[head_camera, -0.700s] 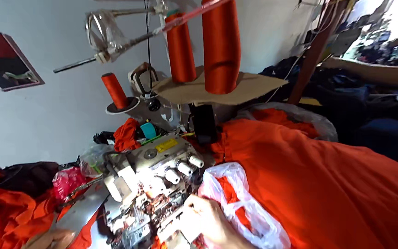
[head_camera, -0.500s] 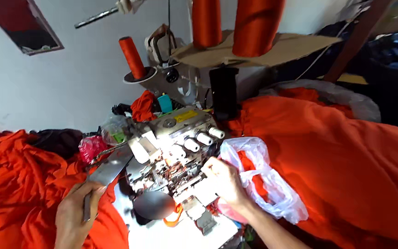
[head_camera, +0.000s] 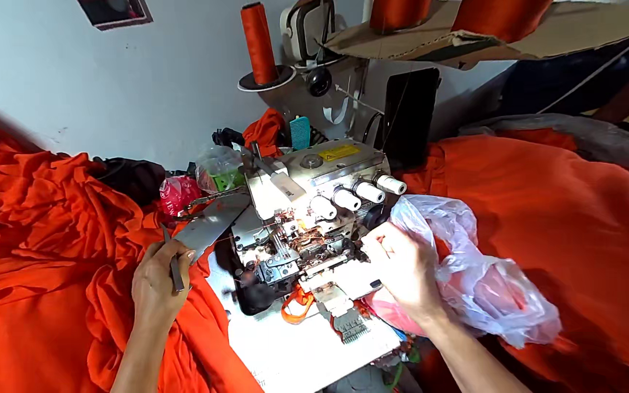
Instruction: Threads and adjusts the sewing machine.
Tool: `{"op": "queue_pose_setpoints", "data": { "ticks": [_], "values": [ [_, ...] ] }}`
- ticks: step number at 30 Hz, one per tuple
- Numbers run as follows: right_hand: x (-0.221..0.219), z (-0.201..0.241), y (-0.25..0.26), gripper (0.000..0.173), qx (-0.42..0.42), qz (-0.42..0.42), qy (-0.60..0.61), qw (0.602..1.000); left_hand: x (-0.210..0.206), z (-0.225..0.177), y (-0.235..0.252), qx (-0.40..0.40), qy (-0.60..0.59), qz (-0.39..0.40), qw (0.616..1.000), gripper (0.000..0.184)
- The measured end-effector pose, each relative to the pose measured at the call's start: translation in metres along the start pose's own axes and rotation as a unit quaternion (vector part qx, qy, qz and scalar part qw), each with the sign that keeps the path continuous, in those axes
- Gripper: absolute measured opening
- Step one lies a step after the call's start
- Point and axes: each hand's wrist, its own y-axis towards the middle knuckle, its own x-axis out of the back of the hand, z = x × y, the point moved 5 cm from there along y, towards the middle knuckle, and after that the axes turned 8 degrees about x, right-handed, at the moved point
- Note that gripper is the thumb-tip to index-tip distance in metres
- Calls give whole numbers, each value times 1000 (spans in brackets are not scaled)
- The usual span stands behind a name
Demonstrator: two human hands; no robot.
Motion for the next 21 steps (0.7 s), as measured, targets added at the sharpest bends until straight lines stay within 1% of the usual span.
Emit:
{"op": "queue_pose_setpoints", "data": {
  "ticks": [3,6,8,11,13,15,18,19,21],
  "values": [
    [7,-11,15,12,43,-31,-34,998,-2,3,-1,1,3,-4,1000,11],
    [0,-20,19,11,58,-5,-43,997,-3,3,0,0,7,-9,1000,11],
    [2,-20,14,9,56,15,-37,998,0,-4,-1,1,7,-7,1000,11],
    [8,-25,14,9,35,-11,-25,999,2,-9,-1,0,10,-5,1000,11],
    [10,-28,16,10,4,-20,-23,1000,3,-9,-1,-3,12,-7,1000,11],
    [7,-30,16,9,1,-6,-28,1000,3,-7,0,-8,16,-11,1000,12],
    [6,-25,14,9,46,35,-55,997,3,-6,-1,-11,18,-12,1000,13],
    [10,-24,16,9,44,43,-56,997,3,-7,-1,-9,14,-11,1000,12],
    [24,-21,22,8,11,60,-57,996,3,-8,-1,-4,11,-8,1000,12]
  ]
}}
